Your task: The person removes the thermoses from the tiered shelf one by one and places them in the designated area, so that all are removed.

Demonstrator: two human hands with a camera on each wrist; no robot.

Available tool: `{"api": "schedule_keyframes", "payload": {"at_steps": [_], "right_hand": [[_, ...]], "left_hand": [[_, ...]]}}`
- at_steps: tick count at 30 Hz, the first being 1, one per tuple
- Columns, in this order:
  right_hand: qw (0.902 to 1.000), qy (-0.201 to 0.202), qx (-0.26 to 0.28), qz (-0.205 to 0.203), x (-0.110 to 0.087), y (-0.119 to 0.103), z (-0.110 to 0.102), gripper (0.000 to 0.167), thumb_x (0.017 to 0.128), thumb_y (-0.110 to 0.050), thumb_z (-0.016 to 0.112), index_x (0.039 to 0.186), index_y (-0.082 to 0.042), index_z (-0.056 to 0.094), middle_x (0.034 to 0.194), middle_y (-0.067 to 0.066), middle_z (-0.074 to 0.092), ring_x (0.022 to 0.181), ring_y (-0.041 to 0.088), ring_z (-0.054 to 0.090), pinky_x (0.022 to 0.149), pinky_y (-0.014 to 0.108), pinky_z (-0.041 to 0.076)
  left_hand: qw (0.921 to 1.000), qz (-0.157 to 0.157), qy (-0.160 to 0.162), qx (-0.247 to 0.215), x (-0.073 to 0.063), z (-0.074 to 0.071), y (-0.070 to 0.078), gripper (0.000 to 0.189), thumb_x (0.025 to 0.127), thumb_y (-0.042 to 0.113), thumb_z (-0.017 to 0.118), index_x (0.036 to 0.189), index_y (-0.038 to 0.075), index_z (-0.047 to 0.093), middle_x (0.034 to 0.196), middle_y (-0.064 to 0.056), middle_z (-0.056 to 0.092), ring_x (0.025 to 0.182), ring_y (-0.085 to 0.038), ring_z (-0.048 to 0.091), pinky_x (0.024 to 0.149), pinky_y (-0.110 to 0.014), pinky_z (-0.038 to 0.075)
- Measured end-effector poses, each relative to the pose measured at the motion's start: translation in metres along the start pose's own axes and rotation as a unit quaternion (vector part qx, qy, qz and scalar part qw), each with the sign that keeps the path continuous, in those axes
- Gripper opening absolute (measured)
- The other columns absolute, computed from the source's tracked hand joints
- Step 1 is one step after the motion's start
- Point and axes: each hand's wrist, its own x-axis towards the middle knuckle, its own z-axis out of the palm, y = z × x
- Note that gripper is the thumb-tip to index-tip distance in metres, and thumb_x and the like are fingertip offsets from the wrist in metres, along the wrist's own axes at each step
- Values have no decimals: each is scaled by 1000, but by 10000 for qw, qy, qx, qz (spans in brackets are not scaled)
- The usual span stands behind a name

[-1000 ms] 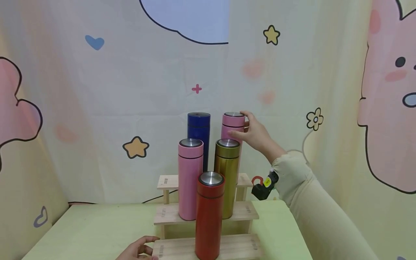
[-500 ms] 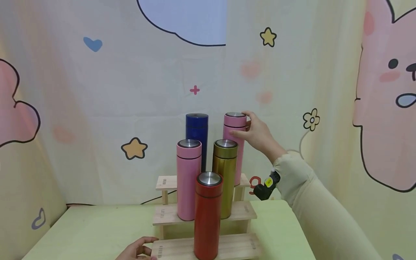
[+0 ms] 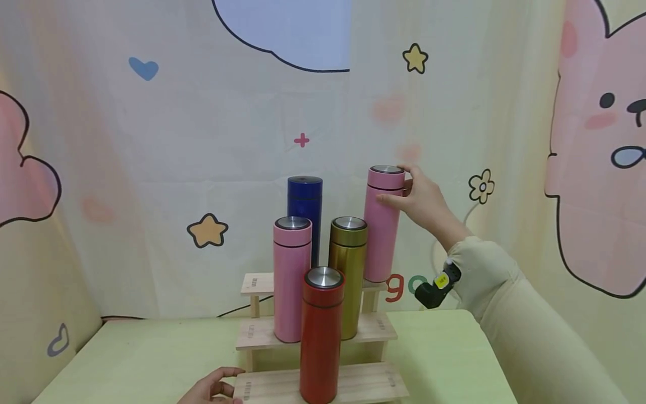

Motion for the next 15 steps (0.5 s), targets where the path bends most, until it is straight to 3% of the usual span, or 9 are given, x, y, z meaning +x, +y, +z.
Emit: {"api": "schedule_keyframes", "payload": {"at_steps": [15], "right_hand": [[9989,52,-355,289,-16,25,-29,92,86,-44,70,152,-7,18,129,26,53,118,37,53,94,51,46]], "left_hand": [[9997,-224,-69,-49,-2,0,1,84,87,34,71,138,-15,26,98,-7,64,88,-17,63,77,-31,52]]}}
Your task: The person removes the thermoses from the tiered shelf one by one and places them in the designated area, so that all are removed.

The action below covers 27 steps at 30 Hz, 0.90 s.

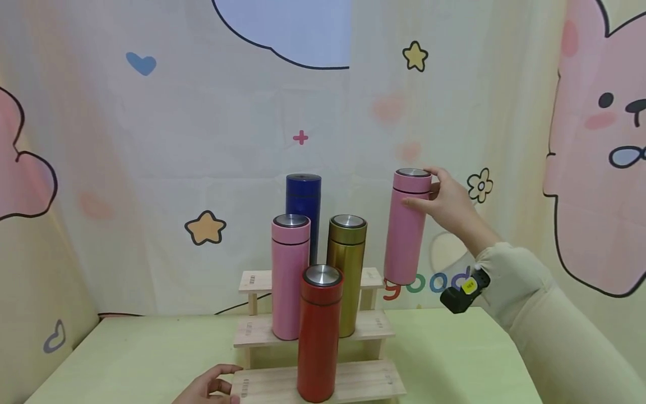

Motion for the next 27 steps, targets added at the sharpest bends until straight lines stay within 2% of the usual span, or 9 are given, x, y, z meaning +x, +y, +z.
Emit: {"api": "schedule_keyframes", "payload": {"at_steps": [7,15,21,27], "right_hand": [[10000,30,-25,74,-13,23,-4,92,86,-42,70,152,-5,18,128,27,54,118,39,53,95,53,46],[9997,233,-82,33,-27,58,-2,88,86,-37,72,149,0,24,122,27,57,110,38,58,90,48,48],[9996,117,7,275,-40,81,5,91,86,-40,71,149,1,19,125,29,54,112,40,56,90,50,49],[9988,33,5,481,-55,104,14,90,87,-39,70,148,3,18,126,31,53,112,40,55,89,50,51]], "left_hand": [[9998,-15,57,176,0,0,1,84,87,34,71,138,-16,28,98,-6,65,91,-17,62,78,-32,53],[9999,44,3,165,1,0,-1,82,89,33,69,138,-16,26,98,-6,65,91,-17,62,77,-32,54],[9999,106,-68,43,1,-1,-2,83,89,33,69,138,-17,24,97,-6,65,90,-18,63,78,-32,53],[9991,330,-236,-118,2,-2,-3,79,91,25,67,137,-19,21,97,-6,65,89,-17,65,77,-30,54]]}}
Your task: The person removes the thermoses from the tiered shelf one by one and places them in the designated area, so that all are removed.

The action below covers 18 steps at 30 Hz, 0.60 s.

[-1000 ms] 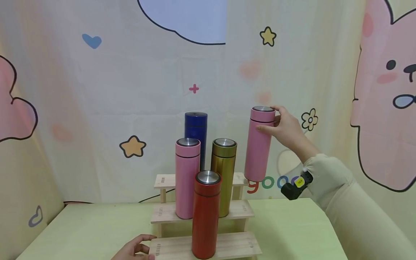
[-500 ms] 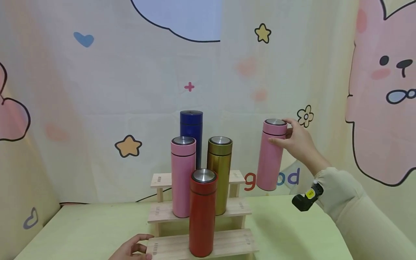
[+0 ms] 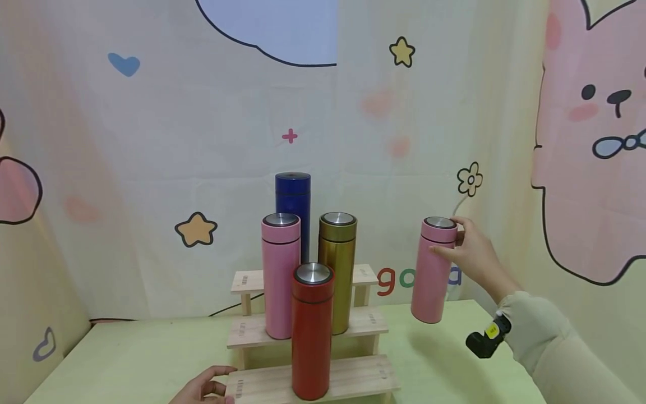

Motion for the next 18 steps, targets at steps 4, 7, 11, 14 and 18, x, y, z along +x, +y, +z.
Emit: {"api": "schedule_keyframes", "payload": {"at_steps": [4,7,11,14,18], "right_hand": [[10000,-12,5,59,-7,16,6,89,87,-38,71,147,4,20,124,30,53,109,39,55,84,43,52],[9999,-27,57,122,-12,26,11,88,87,-35,71,147,5,20,124,31,53,109,39,55,81,39,53],[9998,27,81,165,-15,36,16,88,86,-33,73,146,5,21,124,33,53,109,40,56,80,38,53],[9998,59,-8,197,-18,43,20,89,85,-34,73,146,6,22,123,33,54,109,40,56,82,38,51],[9995,-32,29,324,-23,52,26,91,85,-35,74,147,5,20,125,35,53,111,41,55,81,39,52]], "left_hand": [[10000,-35,-4,-5,1,-1,-1,79,91,26,67,137,-19,21,97,-6,65,89,-17,65,77,-30,54],[9999,-152,47,5,1,0,-2,79,91,27,67,137,-18,22,97,-6,65,89,-18,65,77,-31,54],[9997,-220,64,41,0,0,-1,76,93,26,64,138,-18,23,97,-7,65,90,-18,64,77,-32,54],[9995,-282,91,74,0,1,1,76,93,28,65,138,-17,23,98,-7,65,91,-18,64,78,-32,54],[9991,-353,150,171,-1,2,2,79,91,31,66,138,-17,24,98,-6,65,91,-17,63,78,-33,54]]}}
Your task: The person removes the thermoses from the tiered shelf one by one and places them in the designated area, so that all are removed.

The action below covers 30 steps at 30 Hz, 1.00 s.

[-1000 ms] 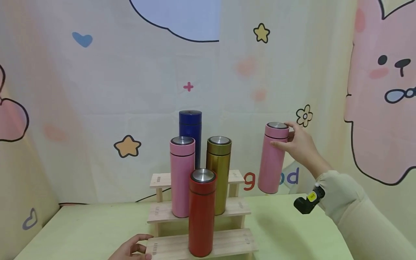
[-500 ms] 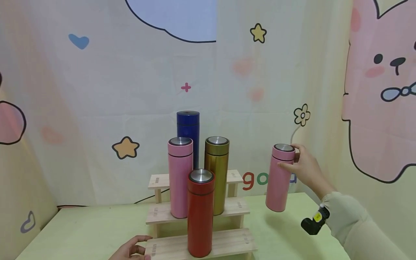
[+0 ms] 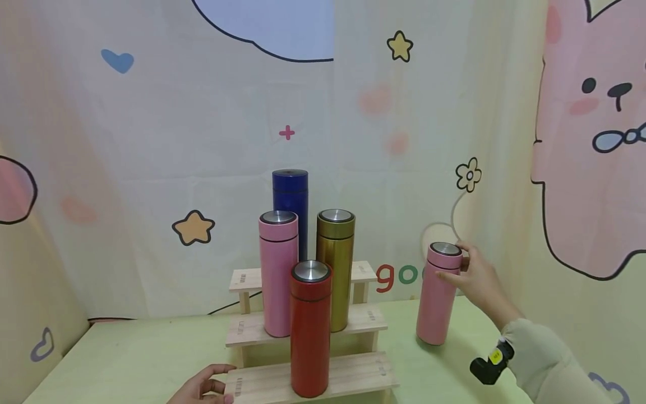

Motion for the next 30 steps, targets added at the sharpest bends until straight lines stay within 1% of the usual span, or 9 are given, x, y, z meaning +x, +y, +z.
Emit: {"api": "schedule_keyframes", "payload": {"at_steps": [4,11,20,25,30], "right_hand": [[9999,-38,97,57,-3,7,4,89,85,-33,74,146,3,21,126,35,51,112,42,54,80,38,52],[9999,-7,107,129,-9,12,8,90,86,-34,73,146,7,20,128,37,49,115,46,53,88,49,51],[9996,-61,176,213,-11,17,8,93,85,-38,72,147,5,17,130,37,47,118,47,51,90,51,50],[9998,-146,70,118,-13,16,6,92,87,-36,71,147,7,16,129,38,46,117,49,50,89,52,50],[9995,-235,-219,-28,-12,15,-2,93,87,-37,70,147,8,15,131,40,44,119,51,48,89,55,49]], "left_hand": [[10000,0,6,5,0,0,0,79,92,31,66,138,-16,24,98,-7,64,91,-17,63,78,-32,54],[10000,41,5,-32,-1,-2,-1,78,92,29,66,139,-17,23,98,-7,65,91,-17,63,77,-32,53],[9999,104,-37,-95,-3,-1,0,77,93,26,65,139,-17,21,98,-7,65,91,-18,63,77,-32,54],[9999,62,-13,-85,-3,-1,0,79,91,28,67,139,-17,22,99,-7,65,92,-18,63,77,-33,55],[10000,12,14,-67,-1,1,0,80,91,29,67,139,-16,22,100,-8,65,93,-18,63,78,-34,55]]}}
